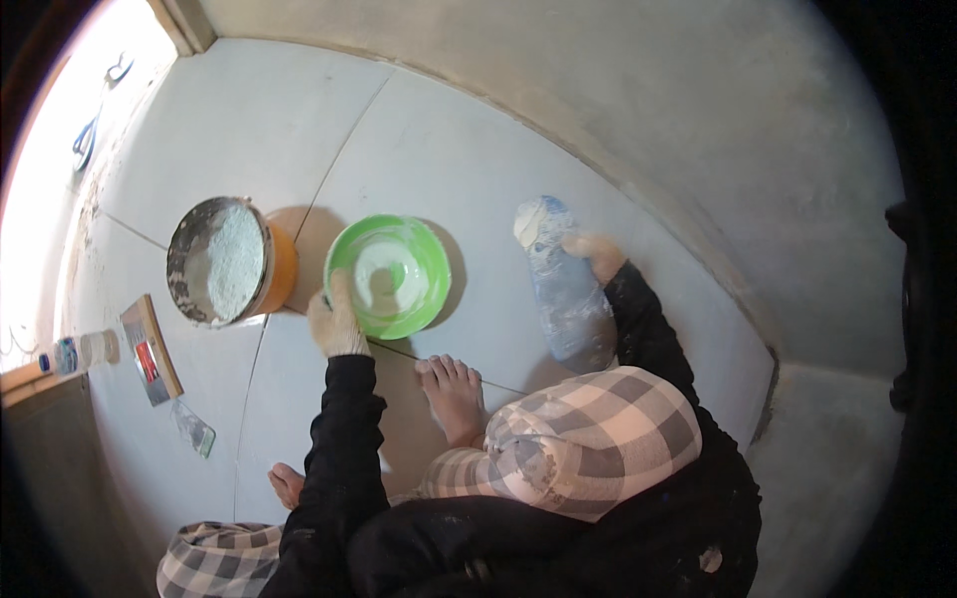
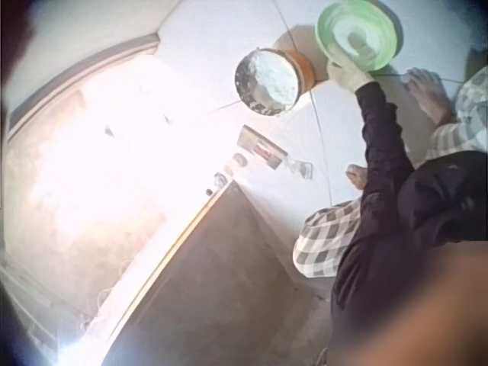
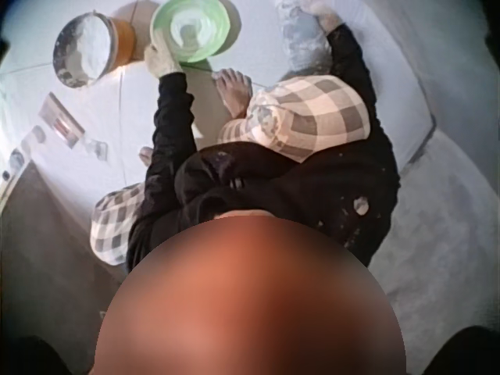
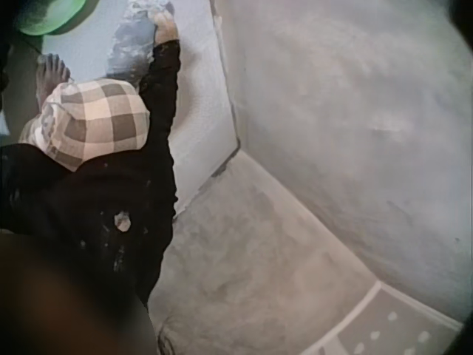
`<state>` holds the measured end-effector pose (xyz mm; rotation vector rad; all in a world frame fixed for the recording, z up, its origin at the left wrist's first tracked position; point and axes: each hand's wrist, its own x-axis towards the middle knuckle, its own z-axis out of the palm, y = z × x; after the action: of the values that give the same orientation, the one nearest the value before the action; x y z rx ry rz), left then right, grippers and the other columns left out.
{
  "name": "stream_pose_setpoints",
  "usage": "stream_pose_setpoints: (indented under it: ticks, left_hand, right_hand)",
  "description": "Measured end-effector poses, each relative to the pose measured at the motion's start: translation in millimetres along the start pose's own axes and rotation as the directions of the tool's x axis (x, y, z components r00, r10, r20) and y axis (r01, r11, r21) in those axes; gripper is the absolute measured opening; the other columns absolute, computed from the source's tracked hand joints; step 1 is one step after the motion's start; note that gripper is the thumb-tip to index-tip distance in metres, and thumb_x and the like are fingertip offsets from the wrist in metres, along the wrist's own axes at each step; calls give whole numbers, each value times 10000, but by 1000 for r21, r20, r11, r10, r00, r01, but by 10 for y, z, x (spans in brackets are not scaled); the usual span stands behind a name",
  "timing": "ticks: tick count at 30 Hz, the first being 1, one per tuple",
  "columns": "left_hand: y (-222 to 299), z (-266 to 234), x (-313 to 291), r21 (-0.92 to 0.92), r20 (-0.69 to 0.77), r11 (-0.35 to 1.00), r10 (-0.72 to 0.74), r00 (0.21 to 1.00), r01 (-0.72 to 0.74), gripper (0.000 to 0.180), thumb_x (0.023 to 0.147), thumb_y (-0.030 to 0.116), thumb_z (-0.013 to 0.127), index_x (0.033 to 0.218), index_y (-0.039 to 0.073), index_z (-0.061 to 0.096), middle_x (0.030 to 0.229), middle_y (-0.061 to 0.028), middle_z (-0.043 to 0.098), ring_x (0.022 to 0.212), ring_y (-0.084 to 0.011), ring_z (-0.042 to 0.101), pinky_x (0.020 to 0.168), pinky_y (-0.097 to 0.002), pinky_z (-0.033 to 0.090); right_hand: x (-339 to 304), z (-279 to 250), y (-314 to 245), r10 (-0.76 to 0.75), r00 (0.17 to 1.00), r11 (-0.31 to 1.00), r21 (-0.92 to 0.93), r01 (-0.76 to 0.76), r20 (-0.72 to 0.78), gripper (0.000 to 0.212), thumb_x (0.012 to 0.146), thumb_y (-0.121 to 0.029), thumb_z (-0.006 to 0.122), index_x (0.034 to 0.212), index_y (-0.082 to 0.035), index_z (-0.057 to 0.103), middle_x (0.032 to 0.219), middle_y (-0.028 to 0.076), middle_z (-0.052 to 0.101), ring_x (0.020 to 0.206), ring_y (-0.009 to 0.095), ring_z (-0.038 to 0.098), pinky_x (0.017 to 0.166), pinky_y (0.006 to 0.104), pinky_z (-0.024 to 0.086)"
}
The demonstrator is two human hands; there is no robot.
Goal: The person scoops white grout from a green bowl with a rubber float and spreads it into the gaps between white floor tiles. They repeatedly reload the float and work along the tile seams, smoothing the grout into the joints.
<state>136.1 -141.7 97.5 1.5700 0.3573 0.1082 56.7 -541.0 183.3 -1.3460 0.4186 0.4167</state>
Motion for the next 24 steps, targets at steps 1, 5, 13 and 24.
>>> stream_pose_setpoints:
  ticks: [1,5,13,24]
  left_hand:
    - [5,49,-8,-65,42,996,-64,997,66,403,957,358,695,861,-28,634,798,-64,620,748,-134,571,661,-316,465]
    - [71,204,-61,-354,323,841,-301,897,410,371,913,299,777,1058,3,606,892,-59,624,794,-136,593,704,-297,482]
    - [154,202,-21,-535,519,577,-352,779,617,481,1018,450,607,1268,39,611,1135,-82,689,1049,-201,655,887,-367,549]
    - [54,164,368,-416,348,756,-380,857,505,583,1001,542,570,1190,7,701,1052,-81,701,911,-169,646,813,-311,518]
  right_hand:
    - [66,124,21,7,999,998,69,-10,46,476,952,-281,657,1311,26,601,1190,123,698,1048,197,670,949,344,525]
    - [-5,548,-25,-1,972,956,286,-68,235,523,936,-253,677,1363,20,550,1238,142,675,1089,210,659,973,360,523]
    - [-408,823,-164,-87,948,978,208,23,305,650,896,-175,720,1461,9,454,1339,180,622,1167,239,637,1014,388,517]
    - [114,1593,43,-443,723,-377,-842,386,530,542,830,-114,640,1355,-243,607,1311,120,598,994,317,598,850,436,520]
